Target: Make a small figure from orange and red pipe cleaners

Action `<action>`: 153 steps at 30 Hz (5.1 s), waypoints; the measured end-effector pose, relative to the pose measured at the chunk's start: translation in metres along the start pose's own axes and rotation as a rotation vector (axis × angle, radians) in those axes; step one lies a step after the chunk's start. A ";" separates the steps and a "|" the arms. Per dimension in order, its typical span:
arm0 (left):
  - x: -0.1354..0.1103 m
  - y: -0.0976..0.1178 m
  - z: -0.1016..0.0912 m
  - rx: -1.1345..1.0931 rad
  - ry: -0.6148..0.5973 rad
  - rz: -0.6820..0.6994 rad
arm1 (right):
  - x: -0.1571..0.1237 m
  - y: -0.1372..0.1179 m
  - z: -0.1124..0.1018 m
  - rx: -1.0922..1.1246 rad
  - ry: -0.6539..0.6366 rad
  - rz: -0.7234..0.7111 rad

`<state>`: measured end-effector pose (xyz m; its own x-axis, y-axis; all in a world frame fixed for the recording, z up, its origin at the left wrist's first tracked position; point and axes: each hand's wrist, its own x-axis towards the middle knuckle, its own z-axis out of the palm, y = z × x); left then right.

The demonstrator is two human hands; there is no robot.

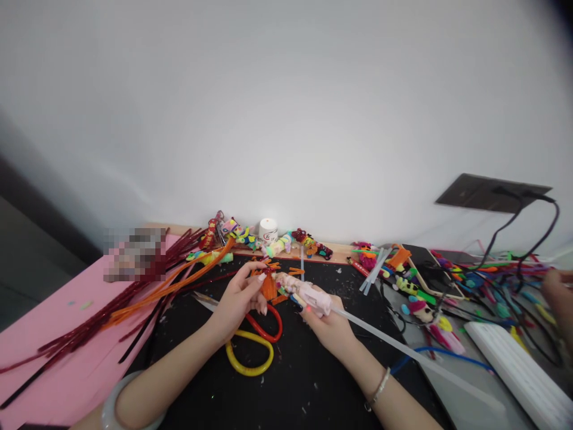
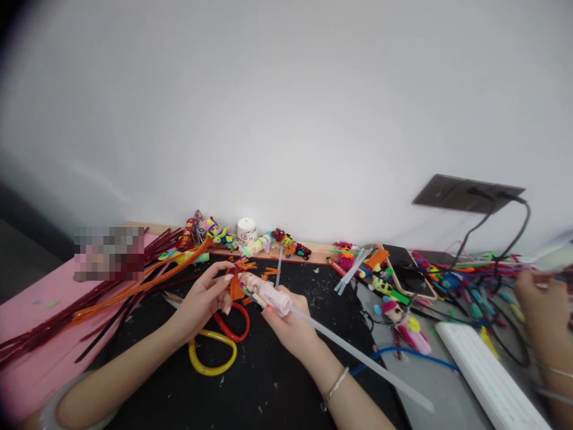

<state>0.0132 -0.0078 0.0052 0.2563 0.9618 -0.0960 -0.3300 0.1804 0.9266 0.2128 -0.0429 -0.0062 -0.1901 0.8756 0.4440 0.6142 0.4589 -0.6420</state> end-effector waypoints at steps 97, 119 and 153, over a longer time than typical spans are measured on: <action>-0.009 -0.007 0.000 0.646 -0.197 0.203 | 0.003 -0.033 -0.014 -0.293 0.038 -0.101; -0.010 -0.006 0.004 0.698 -0.237 0.148 | -0.002 -0.019 0.006 -0.063 0.082 -0.027; -0.011 -0.005 0.002 0.175 -0.472 -0.134 | 0.000 -0.022 0.000 0.113 -0.051 0.067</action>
<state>0.0141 -0.0195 0.0024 0.6811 0.7277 -0.0806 -0.1198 0.2194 0.9683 0.1996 -0.0534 0.0079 -0.1921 0.9100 0.3676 0.5374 0.4109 -0.7365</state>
